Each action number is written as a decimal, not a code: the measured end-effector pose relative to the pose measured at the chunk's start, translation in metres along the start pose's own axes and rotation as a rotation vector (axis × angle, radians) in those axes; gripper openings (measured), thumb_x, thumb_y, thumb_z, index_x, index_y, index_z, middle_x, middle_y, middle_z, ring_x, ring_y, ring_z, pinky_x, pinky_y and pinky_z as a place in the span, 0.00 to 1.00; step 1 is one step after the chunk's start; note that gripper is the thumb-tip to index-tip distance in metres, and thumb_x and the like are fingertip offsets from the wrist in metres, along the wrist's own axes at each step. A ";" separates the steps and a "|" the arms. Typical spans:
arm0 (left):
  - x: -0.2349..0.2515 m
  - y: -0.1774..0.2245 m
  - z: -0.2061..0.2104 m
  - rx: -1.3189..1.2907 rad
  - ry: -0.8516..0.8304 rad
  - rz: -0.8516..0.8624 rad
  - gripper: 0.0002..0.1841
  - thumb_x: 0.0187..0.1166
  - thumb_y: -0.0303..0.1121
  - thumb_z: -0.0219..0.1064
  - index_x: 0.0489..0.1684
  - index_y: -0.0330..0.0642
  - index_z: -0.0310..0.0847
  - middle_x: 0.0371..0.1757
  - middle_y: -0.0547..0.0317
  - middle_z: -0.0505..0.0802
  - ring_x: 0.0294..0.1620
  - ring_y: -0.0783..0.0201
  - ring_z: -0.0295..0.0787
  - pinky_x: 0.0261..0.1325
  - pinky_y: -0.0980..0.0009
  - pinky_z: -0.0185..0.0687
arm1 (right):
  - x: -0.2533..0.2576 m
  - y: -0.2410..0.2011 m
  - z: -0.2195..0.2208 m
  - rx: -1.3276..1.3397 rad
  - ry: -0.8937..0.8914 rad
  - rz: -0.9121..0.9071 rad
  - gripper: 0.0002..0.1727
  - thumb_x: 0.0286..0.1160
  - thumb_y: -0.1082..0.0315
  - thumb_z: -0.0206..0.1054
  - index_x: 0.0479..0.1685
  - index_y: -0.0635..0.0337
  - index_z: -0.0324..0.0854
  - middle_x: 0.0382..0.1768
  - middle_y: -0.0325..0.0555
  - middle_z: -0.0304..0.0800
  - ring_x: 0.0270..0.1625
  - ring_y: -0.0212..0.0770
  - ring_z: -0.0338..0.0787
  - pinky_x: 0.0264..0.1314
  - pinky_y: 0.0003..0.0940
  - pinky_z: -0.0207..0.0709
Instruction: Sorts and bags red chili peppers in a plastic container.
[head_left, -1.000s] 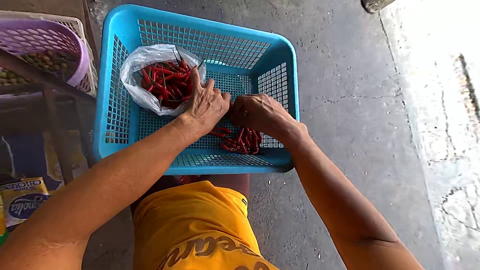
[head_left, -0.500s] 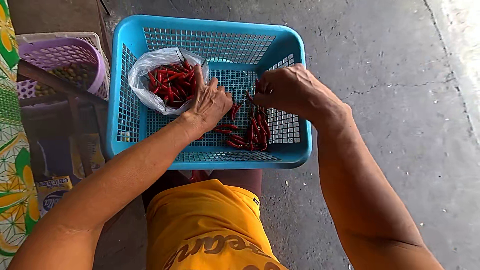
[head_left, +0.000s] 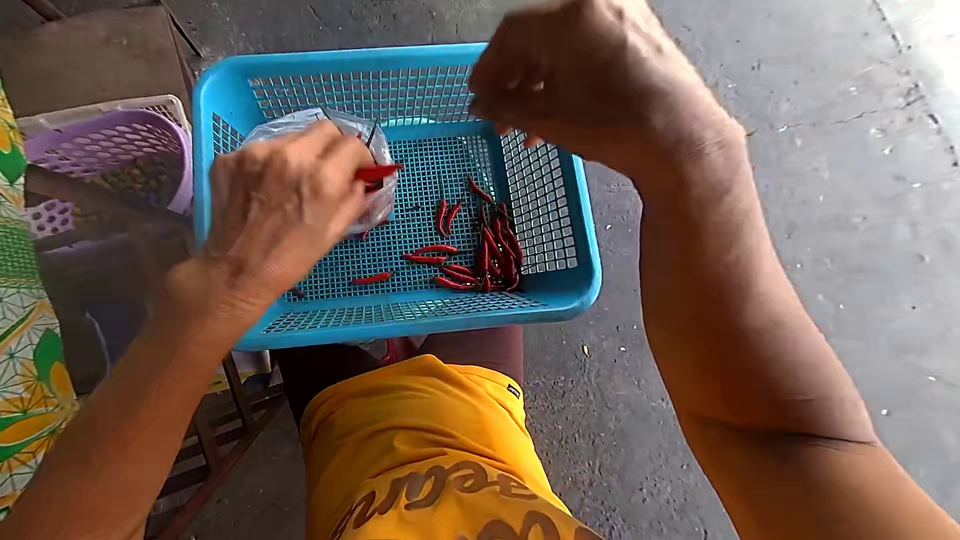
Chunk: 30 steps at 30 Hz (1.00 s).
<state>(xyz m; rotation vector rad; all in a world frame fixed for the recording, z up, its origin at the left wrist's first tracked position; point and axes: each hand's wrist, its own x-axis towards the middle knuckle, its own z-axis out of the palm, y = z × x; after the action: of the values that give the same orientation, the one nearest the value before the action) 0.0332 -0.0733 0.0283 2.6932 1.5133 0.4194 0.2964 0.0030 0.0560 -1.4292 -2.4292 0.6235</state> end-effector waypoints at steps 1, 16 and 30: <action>-0.001 -0.012 -0.004 0.023 -0.002 -0.074 0.12 0.85 0.35 0.60 0.52 0.38 0.87 0.46 0.39 0.91 0.37 0.37 0.90 0.32 0.41 0.76 | -0.005 0.010 0.011 -0.065 -0.058 0.042 0.10 0.80 0.67 0.68 0.50 0.64 0.87 0.44 0.58 0.92 0.46 0.57 0.93 0.51 0.62 0.85; 0.077 0.076 0.076 0.007 -0.505 -0.126 0.25 0.88 0.45 0.61 0.75 0.36 0.74 0.48 0.36 0.91 0.45 0.36 0.90 0.43 0.43 0.78 | -0.008 0.061 0.084 -0.032 -0.089 0.270 0.23 0.78 0.71 0.65 0.73 0.65 0.75 0.46 0.63 0.90 0.50 0.67 0.90 0.52 0.67 0.79; 0.070 0.052 0.116 -0.206 -0.406 -0.065 0.17 0.79 0.28 0.65 0.63 0.31 0.84 0.54 0.34 0.89 0.52 0.38 0.90 0.55 0.48 0.83 | -0.009 0.068 0.072 0.372 0.040 0.301 0.21 0.82 0.69 0.59 0.74 0.58 0.76 0.49 0.47 0.90 0.38 0.35 0.91 0.39 0.36 0.86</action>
<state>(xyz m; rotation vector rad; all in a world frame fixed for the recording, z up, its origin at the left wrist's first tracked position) 0.1395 -0.0288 -0.0605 2.3774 1.3530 0.0179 0.3222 0.0076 -0.0395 -1.6290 -1.9457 1.0381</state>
